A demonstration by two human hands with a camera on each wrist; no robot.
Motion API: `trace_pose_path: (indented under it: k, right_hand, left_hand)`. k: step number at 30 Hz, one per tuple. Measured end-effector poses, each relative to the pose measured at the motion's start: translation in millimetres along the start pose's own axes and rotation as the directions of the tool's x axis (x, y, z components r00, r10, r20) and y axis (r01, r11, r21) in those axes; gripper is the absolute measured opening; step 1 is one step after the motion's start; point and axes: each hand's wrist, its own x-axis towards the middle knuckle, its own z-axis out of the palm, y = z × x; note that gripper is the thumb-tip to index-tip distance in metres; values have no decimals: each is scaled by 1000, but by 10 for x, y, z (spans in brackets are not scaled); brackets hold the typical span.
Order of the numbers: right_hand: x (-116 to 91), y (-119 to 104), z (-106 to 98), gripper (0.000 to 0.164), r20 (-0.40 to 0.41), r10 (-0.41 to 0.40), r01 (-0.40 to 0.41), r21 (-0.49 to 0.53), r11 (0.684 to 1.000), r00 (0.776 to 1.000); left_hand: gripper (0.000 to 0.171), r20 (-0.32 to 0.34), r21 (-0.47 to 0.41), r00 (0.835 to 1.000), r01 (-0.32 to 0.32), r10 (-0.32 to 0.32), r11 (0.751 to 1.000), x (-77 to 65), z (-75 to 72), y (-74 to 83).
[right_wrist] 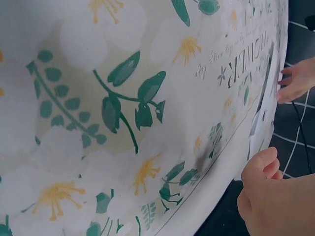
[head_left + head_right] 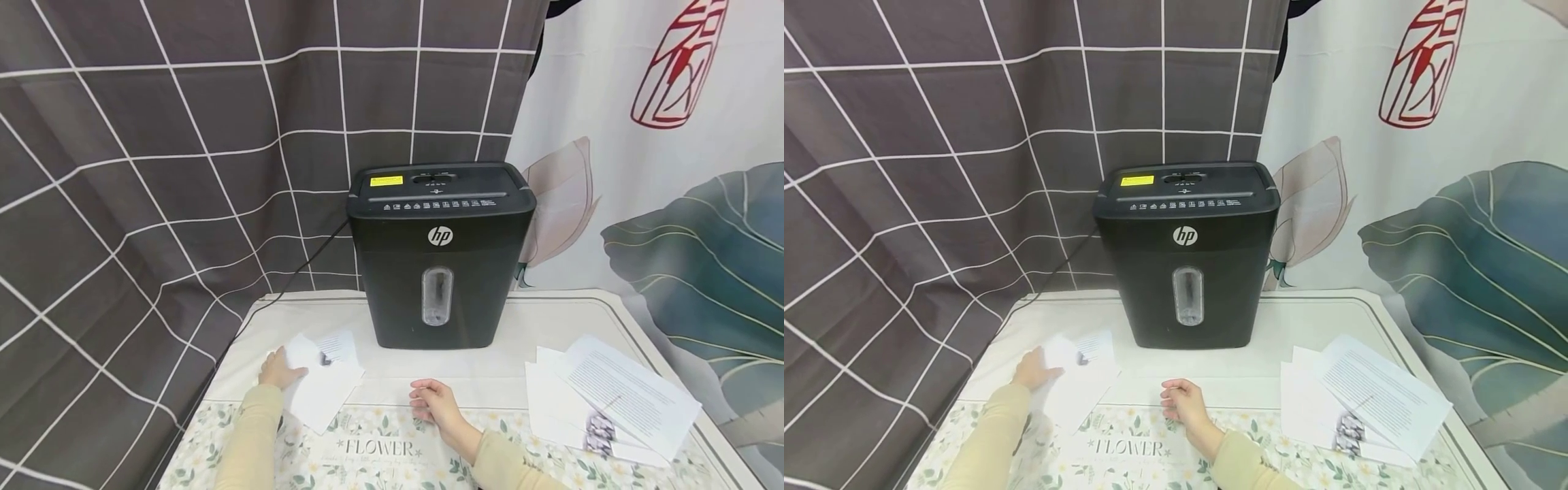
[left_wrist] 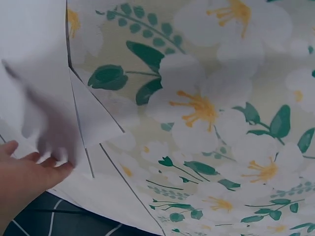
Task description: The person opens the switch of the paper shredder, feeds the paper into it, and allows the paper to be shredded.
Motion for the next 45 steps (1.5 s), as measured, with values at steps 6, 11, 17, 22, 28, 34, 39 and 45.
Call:
trace_pose_path:
  k: [6, 11, 17, 22, 28, 34, 39, 45]
  right_hand:
    - [-11, 17, 22, 26, -3, 28, -28, -18, 999, 1000]
    - [-6, 55, 28, 26, 2, 33, -33, -9, 999, 999]
    - [12, 106, 2, 27, 13, 35, -35, -10, 999, 999]
    - [4, 102, -10, 28, 7, 28, -27, -7, 1000, 1000]
    - [-15, 75, -4, 28, 2, 19, -19, 3, 1000, 1000]
    - [4, 45, -39, 29, -21, 29, -29, 5, 1000, 999]
    - [57, -21, -86, 28, -75, 38, -34, 46, 998, 996]
    - [72, -50, -149, 26, -116, 47, -40, 69, 997, 992]
  left_hand:
    - [101, 61, 42, 998, 24, -26, 999, -53, -19, -17]
    - [104, 47, 122, 998, 27, -33, 992, -73, -33, 2]
    - [109, 37, 153, 998, 45, -51, 987, -65, -67, 10]
    - [104, -17, 128, 999, 38, -37, 991, -10, -44, -59]
    - [71, -90, 123, 995, 48, -37, 991, 36, -40, -129]
    - [42, -99, -90, 992, 72, -81, 993, -35, -125, -210]
    - [43, -55, -179, 997, 44, -55, 983, -106, -192, -262]
    - [43, -22, -183, 998, -57, 54, 981, -114, -206, -339]
